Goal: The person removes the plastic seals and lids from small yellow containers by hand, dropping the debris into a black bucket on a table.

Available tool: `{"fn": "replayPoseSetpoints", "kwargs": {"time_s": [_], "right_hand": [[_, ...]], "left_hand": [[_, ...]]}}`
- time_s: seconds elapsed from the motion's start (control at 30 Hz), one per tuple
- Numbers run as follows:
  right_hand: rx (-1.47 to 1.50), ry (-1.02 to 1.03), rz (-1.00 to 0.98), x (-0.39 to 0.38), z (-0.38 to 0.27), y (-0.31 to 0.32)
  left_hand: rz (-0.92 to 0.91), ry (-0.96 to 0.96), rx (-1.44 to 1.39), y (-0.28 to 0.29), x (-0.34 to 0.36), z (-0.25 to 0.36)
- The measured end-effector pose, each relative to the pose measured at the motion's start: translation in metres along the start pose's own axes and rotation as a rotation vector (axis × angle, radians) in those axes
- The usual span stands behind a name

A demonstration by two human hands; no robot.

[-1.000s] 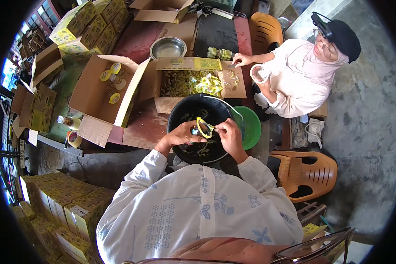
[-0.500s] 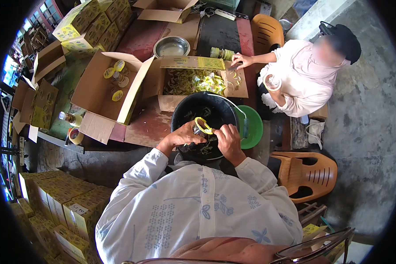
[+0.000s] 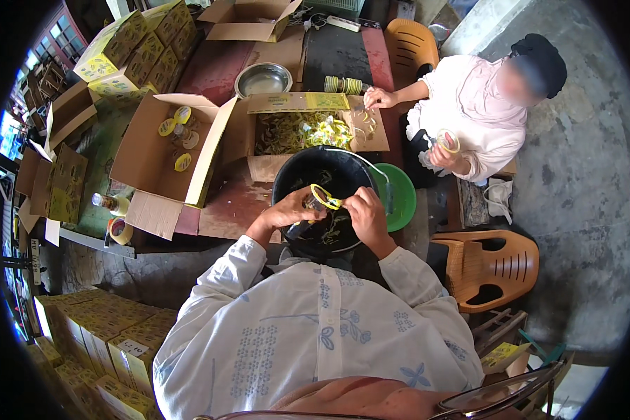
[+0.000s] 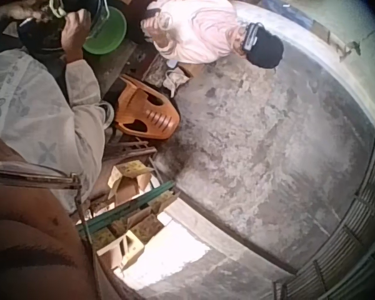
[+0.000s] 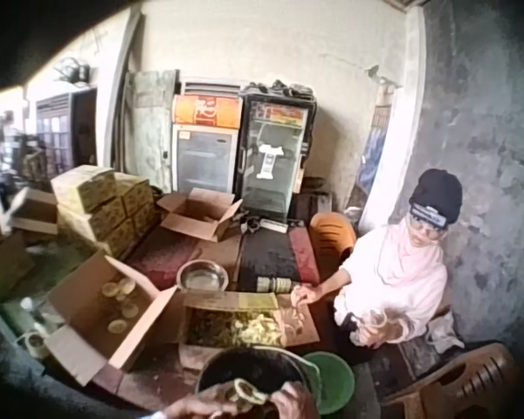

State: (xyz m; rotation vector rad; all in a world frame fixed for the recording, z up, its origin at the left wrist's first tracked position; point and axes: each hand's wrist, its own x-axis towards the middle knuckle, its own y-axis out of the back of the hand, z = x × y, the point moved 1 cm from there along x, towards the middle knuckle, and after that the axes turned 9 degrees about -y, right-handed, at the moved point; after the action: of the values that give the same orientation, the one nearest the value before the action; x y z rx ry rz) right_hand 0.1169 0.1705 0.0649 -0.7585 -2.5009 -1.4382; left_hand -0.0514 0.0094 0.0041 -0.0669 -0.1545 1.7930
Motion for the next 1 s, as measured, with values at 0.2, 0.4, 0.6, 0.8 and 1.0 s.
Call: {"fn": "replayPoseSetpoints", "kwargs": {"time_s": [0.2,0.4,0.6,0.8,1.0], "right_hand": [[-0.171,0.119,0.080,-0.007,-0.005,-0.004],[0.229,-0.224,0.041,-0.007,0.015,-0.013],[0.569,-0.623,-0.127,-0.015,0.045,-0.012],[0.334,-0.389,0.155,-0.014,0.011,0.009],[0.125,-0.182,0.221,-0.022,-0.005,0.010]], "left_hand": [[-0.171,0.058,-0.475,0.000,-0.007,-0.003],[-0.132,0.078,-0.286,-0.005,-0.003,0.008],[0.001,-0.138,0.240,-0.010,-0.002,0.042],[0.106,-0.166,0.261,-0.011,-0.004,0.044],[0.172,-0.132,0.271,-0.015,-0.006,0.030]]}}
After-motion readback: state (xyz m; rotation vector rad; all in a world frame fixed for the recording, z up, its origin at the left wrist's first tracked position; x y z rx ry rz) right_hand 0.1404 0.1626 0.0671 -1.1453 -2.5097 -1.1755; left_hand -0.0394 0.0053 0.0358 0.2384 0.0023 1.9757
